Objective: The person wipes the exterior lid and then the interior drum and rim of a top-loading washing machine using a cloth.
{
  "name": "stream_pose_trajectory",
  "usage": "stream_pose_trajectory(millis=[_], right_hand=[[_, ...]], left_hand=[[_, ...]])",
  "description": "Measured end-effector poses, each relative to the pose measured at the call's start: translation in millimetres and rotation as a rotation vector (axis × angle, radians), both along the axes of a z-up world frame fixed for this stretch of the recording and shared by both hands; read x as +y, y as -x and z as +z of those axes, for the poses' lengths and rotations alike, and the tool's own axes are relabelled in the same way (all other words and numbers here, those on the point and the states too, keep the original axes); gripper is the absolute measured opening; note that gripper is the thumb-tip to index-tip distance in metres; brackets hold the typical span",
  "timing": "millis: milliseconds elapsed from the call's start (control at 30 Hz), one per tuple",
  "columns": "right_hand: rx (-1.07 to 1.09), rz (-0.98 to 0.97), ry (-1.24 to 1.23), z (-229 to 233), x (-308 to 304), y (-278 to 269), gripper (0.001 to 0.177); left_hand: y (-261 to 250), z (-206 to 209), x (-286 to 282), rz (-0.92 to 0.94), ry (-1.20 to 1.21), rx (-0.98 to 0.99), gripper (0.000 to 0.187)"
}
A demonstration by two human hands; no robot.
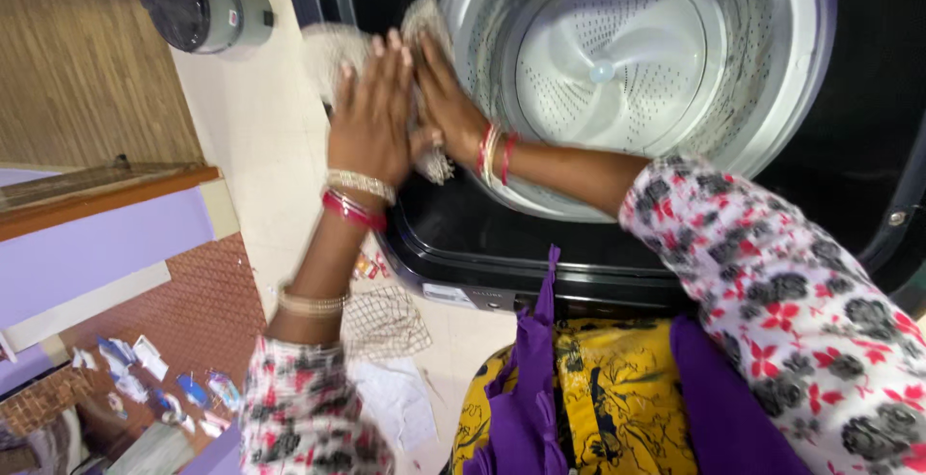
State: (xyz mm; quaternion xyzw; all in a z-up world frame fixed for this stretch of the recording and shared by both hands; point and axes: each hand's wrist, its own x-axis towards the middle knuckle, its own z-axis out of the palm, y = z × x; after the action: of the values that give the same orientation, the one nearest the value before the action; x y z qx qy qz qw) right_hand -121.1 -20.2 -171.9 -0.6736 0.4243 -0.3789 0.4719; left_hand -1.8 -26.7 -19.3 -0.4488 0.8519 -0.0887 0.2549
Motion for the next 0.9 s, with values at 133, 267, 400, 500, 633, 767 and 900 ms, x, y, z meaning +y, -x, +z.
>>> stream_pose_trajectory(millis=[133,267,400,500,633,767,900], right_hand=[[0.025,-0.050,0.005,3.5,-6.1,-9.6,0.095],[0.023,0.272,-0.133,19.9,74.0,13.0,0.106],[0.284,0.613,-0.246,38.8,114.8,61.5,0.090],[0.263,0.884,-0.393,51.7,113.8,122.4,0.076],[0.415,0.981,-0.636,85.2,104.8,231.3,0.077],[0.584,0.944,-0.637,115.4,103.1,279.9,0.071],[0.462,0.914,-0.654,98.1,100.1,222.0,0.077]], left_hand=[[8.5,8.7,-22.8,0.079,-0.111,0.195,0.104],[7.9,18.4,41.1,0.071,-0.309,-0.018,0.111],[19.7,24.5,128.5,0.134,-0.418,0.177,0.102],[31.8,15.1,147.8,0.281,-0.622,0.490,0.095],[107.9,-21.1,138.6,0.336,-1.052,0.816,0.088],[166.8,-17.9,129.4,0.232,-1.167,0.819,0.081],[118.6,2.8,128.2,0.250,-1.052,0.938,0.064]])
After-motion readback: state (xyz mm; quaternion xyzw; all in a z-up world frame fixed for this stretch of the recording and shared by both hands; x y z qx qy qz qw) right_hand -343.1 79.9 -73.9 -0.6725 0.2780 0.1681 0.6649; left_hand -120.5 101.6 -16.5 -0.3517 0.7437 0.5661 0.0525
